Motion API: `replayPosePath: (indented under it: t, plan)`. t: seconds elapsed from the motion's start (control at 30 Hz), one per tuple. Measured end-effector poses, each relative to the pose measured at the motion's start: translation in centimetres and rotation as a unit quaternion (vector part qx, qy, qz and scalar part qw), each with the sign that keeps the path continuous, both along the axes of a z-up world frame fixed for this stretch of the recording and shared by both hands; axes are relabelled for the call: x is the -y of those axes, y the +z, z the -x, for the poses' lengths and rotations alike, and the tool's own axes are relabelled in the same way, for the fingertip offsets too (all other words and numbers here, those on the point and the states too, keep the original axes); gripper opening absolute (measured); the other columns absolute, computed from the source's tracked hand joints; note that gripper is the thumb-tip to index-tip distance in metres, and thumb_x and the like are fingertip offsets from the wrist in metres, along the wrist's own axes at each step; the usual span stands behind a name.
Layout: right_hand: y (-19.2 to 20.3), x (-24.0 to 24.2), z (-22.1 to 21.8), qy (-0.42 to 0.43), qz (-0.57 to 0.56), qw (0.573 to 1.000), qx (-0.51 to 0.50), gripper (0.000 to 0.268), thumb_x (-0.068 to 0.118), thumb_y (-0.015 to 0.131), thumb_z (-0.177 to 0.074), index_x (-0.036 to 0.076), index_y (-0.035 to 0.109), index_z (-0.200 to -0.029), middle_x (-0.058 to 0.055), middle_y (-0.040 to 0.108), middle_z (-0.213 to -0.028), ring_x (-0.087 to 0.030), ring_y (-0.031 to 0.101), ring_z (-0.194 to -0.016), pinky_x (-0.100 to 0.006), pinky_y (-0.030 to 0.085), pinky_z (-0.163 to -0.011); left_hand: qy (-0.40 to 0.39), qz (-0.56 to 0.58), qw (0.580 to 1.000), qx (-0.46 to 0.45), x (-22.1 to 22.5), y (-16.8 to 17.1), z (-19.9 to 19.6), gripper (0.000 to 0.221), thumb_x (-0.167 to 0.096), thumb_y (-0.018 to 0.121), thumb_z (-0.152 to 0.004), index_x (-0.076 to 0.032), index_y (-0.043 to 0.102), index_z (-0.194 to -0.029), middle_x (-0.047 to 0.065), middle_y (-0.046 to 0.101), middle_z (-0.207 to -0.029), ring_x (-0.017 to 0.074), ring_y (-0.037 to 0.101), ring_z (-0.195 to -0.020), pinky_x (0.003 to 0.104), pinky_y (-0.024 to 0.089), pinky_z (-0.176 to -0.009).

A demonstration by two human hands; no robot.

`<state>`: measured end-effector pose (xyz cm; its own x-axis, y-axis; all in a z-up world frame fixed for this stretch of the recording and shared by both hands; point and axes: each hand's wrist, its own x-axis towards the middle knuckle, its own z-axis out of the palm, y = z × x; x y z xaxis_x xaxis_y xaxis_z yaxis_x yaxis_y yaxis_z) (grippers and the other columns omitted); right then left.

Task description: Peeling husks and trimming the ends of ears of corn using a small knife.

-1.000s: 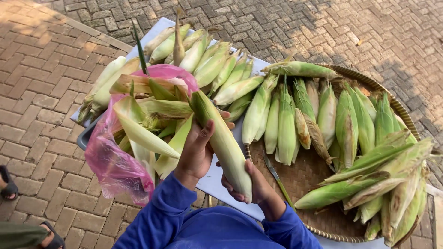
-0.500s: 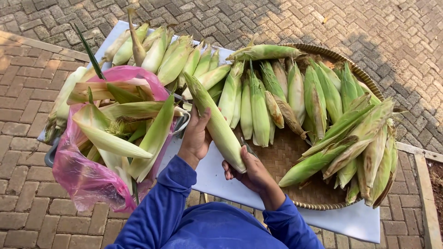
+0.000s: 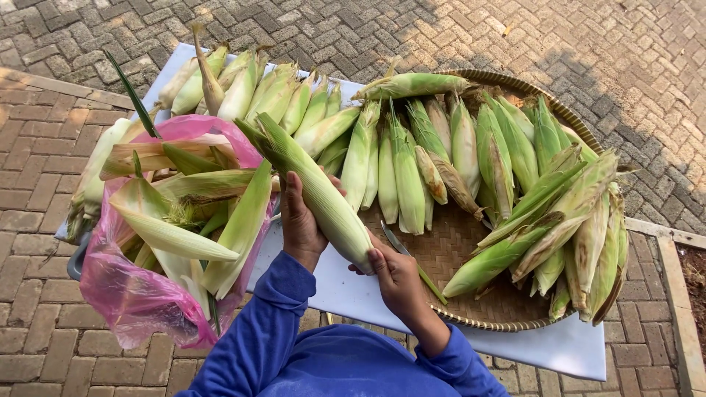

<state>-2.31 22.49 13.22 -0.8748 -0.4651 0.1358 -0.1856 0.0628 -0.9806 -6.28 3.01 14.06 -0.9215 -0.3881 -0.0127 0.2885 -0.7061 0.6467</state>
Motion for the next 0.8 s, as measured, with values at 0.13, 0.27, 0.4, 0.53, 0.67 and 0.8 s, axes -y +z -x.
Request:
replayPosePath:
  t: [0.13, 0.27, 0.4, 0.53, 0.67, 0.8]
  plan:
    - [1.1, 0.5, -0.5, -0.064, -0.045, 0.994, -0.079, 0.041, 0.023, 0.050, -0.107, 0.002, 0.060, -0.142, -0.013, 0.082, -0.091, -0.015, 0.081, -0.081, -0.030, 0.062, -0.072, 0.003, -0.018, 1.000, -0.016, 0.1, 1.5, -0.2, 0.076, -0.067, 0.066, -0.091, 0.000, 0.057, -0.126, 0.015, 0.069, -0.102, 0.0264, 0.071, -0.092, 0.042, 0.062, -0.086]
    - [-0.1, 0.1, 0.3, -0.154, -0.101, 0.951, -0.247, 0.034, 0.027, 0.059, -0.109, 0.004, 0.068, -0.133, -0.017, 0.080, -0.106, -0.016, 0.079, -0.088, -0.030, 0.063, -0.075, 0.014, -0.012, 1.000, -0.016, 0.3, 1.8, -0.2, 0.070, -0.062, 0.069, -0.086, -0.008, 0.055, -0.130, 0.008, 0.064, -0.121, 0.0210, 0.066, -0.109, 0.042, 0.060, -0.095]
    - [0.6, 0.2, 0.6, 0.032, 0.212, 0.952, 0.221, 0.064, 0.038, 0.058, -0.097, 0.004, 0.042, -0.149, -0.002, 0.071, -0.116, -0.015, 0.077, -0.097, -0.032, 0.065, -0.082, -0.019, -0.092, 0.994, -0.049, 1.2, -1.9, 0.0, 0.071, -0.060, 0.071, -0.099, 0.000, 0.052, -0.133, 0.014, 0.059, -0.111, 0.0248, 0.063, -0.099, 0.042, 0.060, -0.088]
    - [-2.7, 1.0, 0.1, 0.101, 0.122, 0.958, 0.240, 0.073, 0.032, 0.068, -0.097, -0.001, 0.039, -0.155, -0.011, 0.072, -0.100, -0.017, 0.070, -0.079, -0.031, 0.057, -0.071, -0.026, -0.078, 0.991, -0.101, 0.4, -0.7, -1.3, 0.072, -0.050, 0.075, -0.092, -0.016, 0.042, -0.146, 0.004, 0.056, -0.110, 0.0174, 0.063, -0.098, 0.038, 0.059, -0.087]
    - [-3.9, 1.6, 0.0, 0.081, 0.094, 0.976, 0.177, 0.071, 0.027, 0.072, -0.096, -0.001, 0.040, -0.153, -0.011, 0.071, -0.099, -0.013, 0.067, -0.081, -0.028, 0.056, -0.072, -0.040, 0.089, 0.995, 0.016, -0.8, -1.5, -2.8, 0.071, -0.038, 0.077, -0.091, -0.010, 0.035, -0.142, 0.010, 0.058, -0.115, 0.0216, 0.067, -0.095, 0.042, 0.062, -0.082]
    - [-6.5, -0.7, 2.9, 0.036, -0.032, 0.998, 0.049, 0.041, 0.018, 0.070, -0.100, -0.002, 0.066, -0.135, -0.009, 0.074, -0.105, -0.011, 0.069, -0.096, -0.026, 0.057, -0.086, -0.060, 0.175, 0.973, 0.140, -0.1, -5.7, -3.2, 0.079, -0.037, 0.066, -0.091, -0.013, 0.027, -0.155, 0.013, 0.056, -0.116, 0.0268, 0.066, -0.088, 0.042, 0.060, -0.076]
